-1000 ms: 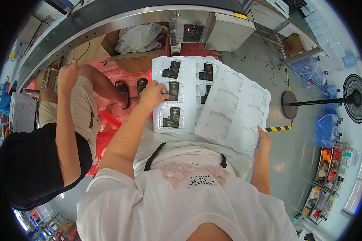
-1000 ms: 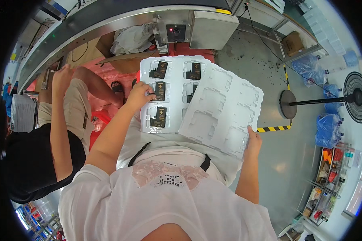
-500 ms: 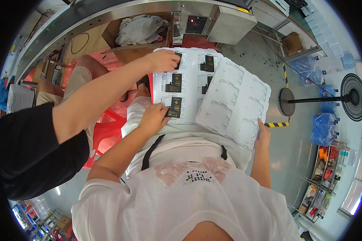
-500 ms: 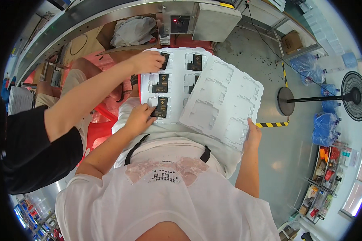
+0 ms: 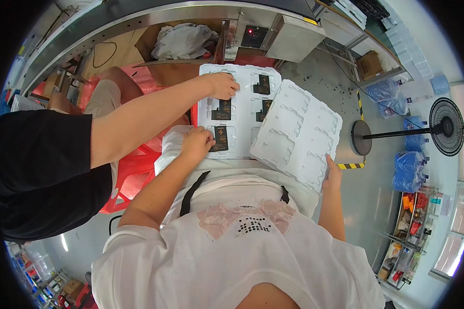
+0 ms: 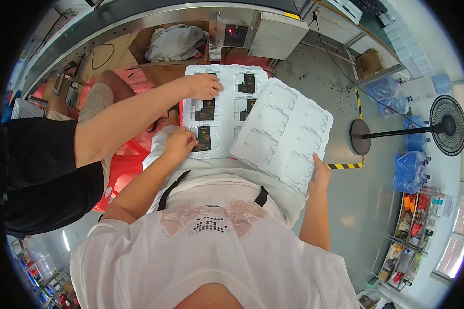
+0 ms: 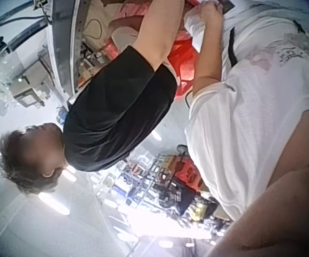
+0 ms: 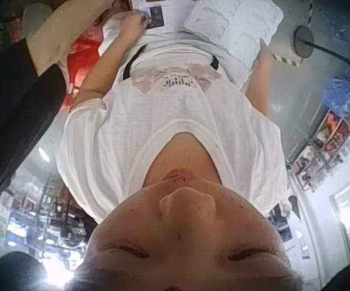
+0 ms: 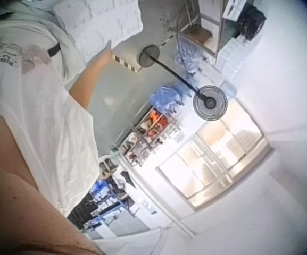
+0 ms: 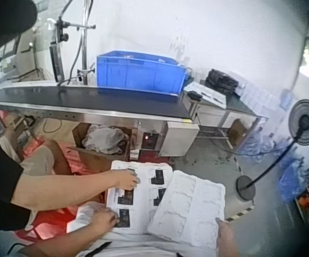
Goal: The person places small black electronic devices into a white foam tray, arranging them into designated slots. The person then closes the foam lid and stacks the completed tray onto a pile of other trays.
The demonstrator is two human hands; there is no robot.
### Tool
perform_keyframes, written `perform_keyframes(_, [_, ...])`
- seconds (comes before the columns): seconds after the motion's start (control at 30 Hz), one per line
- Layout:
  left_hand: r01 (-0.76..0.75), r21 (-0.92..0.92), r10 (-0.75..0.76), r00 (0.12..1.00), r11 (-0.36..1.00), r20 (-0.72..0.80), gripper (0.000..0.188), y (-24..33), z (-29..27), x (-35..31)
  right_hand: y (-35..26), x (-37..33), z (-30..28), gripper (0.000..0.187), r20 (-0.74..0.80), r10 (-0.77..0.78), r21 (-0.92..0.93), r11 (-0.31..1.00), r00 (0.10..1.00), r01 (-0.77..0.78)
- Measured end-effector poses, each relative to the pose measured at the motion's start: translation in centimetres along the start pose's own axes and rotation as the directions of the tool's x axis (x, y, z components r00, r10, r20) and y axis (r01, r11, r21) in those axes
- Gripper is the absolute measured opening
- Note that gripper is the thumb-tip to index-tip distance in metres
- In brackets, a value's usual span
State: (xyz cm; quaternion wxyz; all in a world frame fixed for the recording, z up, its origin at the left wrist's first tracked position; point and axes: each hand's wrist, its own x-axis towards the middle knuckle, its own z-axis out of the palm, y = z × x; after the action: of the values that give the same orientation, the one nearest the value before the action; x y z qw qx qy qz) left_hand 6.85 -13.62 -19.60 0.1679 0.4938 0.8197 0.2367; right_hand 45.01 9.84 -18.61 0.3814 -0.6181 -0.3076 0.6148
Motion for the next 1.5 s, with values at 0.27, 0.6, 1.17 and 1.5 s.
perform_keyframes(0.27, [0.129, -0.061, -0.139, 0.970, 0.990, -0.201, 0.030, -0.4, 1.4, -3.8, -1.3, -0.4, -0.4, 0.040, 0.124, 0.080, 0.089, 0.992, 0.989, -0.091])
perform_keyframes(0.6, [0.264, -0.073, -0.273, 0.941, 0.962, -0.198, 0.048, 0.3, 0.1, -0.9, -4.2, -3.0, 2.5, 0.040, 0.212, 0.145, -0.004, 0.989, 0.966, -0.148])
perform_keyframes(1.17, [0.364, -0.285, -0.397, 0.915, 0.887, -0.067, 0.094, -3.2, 4.5, -1.0, -3.5, -1.1, 2.7, 0.040, 0.318, 0.235, -0.014, 0.970, 0.918, -0.244])
perform_keyframes(1.5, [0.241, -0.253, -0.266, 0.961, 0.937, -0.069, 0.084, -4.1, 3.1, -2.2, -2.9, -0.8, -2.2, 0.042, 0.224, 0.246, 0.138, 0.950, 0.943, -0.281])
